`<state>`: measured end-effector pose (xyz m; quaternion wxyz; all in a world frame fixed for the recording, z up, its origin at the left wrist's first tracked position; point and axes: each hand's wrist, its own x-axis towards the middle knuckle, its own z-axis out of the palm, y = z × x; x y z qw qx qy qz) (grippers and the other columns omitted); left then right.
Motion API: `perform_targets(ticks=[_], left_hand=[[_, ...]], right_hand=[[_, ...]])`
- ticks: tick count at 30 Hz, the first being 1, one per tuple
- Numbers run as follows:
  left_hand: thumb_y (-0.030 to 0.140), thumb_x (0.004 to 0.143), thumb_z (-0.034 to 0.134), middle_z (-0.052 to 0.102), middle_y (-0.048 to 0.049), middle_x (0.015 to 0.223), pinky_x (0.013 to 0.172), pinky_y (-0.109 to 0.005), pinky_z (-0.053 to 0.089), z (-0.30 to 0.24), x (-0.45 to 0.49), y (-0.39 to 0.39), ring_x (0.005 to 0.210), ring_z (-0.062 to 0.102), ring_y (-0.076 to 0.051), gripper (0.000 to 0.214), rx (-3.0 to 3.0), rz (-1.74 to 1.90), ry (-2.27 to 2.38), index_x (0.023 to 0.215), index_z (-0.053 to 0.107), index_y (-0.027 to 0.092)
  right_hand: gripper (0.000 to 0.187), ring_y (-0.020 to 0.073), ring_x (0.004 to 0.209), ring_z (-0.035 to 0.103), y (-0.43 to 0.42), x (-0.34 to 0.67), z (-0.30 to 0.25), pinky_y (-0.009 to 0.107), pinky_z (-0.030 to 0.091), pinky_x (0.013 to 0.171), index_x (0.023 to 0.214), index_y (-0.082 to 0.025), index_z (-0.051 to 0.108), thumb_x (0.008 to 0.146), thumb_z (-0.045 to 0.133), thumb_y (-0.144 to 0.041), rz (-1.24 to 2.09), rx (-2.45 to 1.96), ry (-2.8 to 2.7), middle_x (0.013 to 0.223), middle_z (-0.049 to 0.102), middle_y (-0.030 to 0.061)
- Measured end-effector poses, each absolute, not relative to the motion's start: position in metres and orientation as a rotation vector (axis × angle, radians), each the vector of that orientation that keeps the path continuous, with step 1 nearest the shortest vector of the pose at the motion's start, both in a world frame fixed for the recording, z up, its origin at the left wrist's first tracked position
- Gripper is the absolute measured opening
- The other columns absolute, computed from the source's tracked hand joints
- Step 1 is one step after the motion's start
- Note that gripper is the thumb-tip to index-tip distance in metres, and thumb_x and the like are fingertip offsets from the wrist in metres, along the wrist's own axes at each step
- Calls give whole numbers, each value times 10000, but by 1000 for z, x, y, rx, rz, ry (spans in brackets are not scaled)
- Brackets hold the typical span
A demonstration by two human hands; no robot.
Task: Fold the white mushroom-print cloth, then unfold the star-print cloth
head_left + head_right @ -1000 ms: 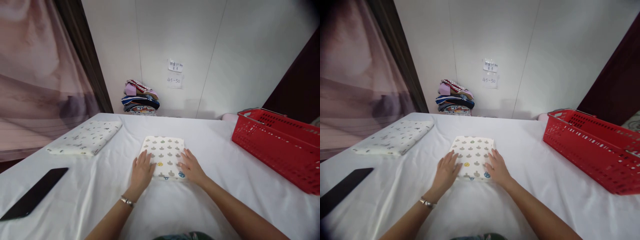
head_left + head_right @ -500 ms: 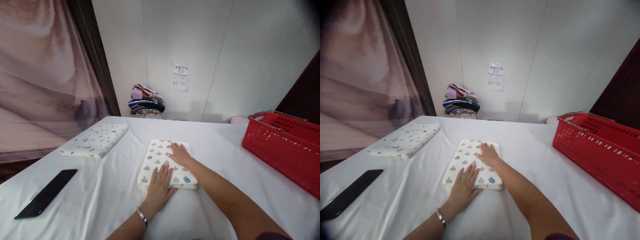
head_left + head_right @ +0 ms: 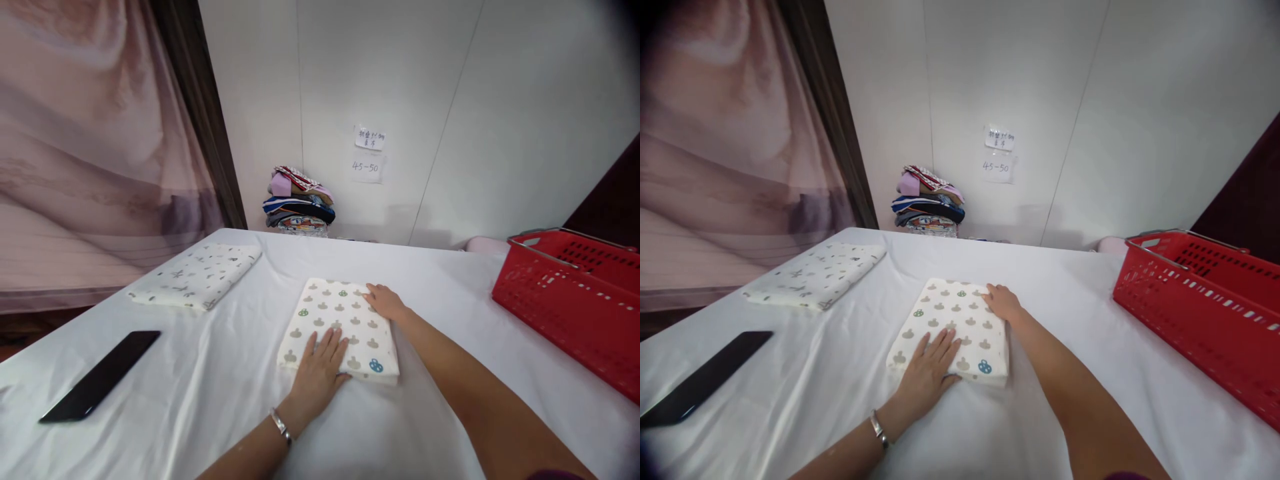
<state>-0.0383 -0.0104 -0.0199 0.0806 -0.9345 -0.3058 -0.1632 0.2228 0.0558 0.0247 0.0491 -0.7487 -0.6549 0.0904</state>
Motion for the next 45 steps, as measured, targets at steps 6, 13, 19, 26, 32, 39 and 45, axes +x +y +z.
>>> perform_targets(ticks=[6, 13, 19, 26, 32, 39, 45], left_hand=[[157, 813, 468, 368, -62, 1430, 1104, -530, 182, -11, -93, 23, 1336, 301, -245, 574, -2936, -441, -902, 1373, 359, 223], [44, 765, 358, 523, -28, 1314, 1095, -500, 247, 14, -82, 4, 1272, 413, -187, 527, -3181, -572, -1199, 1216, 549, 240], [345, 885, 443, 391, -91, 1415, 1087, -539, 235, 0, -50, -30, 1340, 285, -268, 467, -3057, -651, -917, 1327, 434, 193], [346, 911, 403, 364, -70, 1435, 1096, -496, 252, -9, -59, -37, 1352, 263, -239, 486, -2968, -614, -873, 1371, 357, 197], [340, 892, 422, 344, -95, 1444, 1084, -502, 268, -16, -61, -41, 1355, 250, -265, 474, -2893, -747, -1150, 1338, 398, 180], [364, 784, 556, 350, -200, 1412, 1009, -535, 366, -26, -77, -13, 1305, 330, -339, 749, -2571, -1272, -2094, 1407, 205, 142], [244, 807, 529, 605, -94, 1160, 846, -336, 516, -15, -62, 20, 1010, 610, -194, 577, -2721, -1704, -2218, 1331, 290, 203]], right_hand=[[393, 260, 954, 561, -9, 215, 19, 328, 391, 724, 1105, -171, 525, 920, 258, -392, 260, -2449, -1864, 1027, 605, 124], [441, 272, 1098, 502, -45, 201, 31, 380, 365, 888, 1257, -132, 453, 893, 343, -356, 125, -2294, -2006, 1196, 556, 152], [588, 219, 1389, 88, -4, 182, 30, 401, 124, 1095, 1425, -187, 245, 906, 324, -449, 164, -1867, -2262, 1516, 152, 57], [642, 223, 1394, 64, 12, 192, 5, 369, 176, 1087, 1423, -197, 277, 878, 336, -530, 420, -1935, -2212, 1522, 124, 18], [567, 199, 1338, 265, 5, 210, 3, 324, 248, 1057, 1421, -219, 286, 903, 311, -448, 533, -2048, -1964, 1486, 257, 33], [522, 213, 1189, 424, -24, 211, 1, 323, 346, 955, 1411, -222, 295, 928, 244, -412, 424, -2151, -1877, 1277, 503, 63], [551, 224, 1133, 476, -55, 198, -2, 318, 379, 930, 1409, -199, 301, 902, 284, -414, 456, -2180, -1693, 1206, 529, 85]])
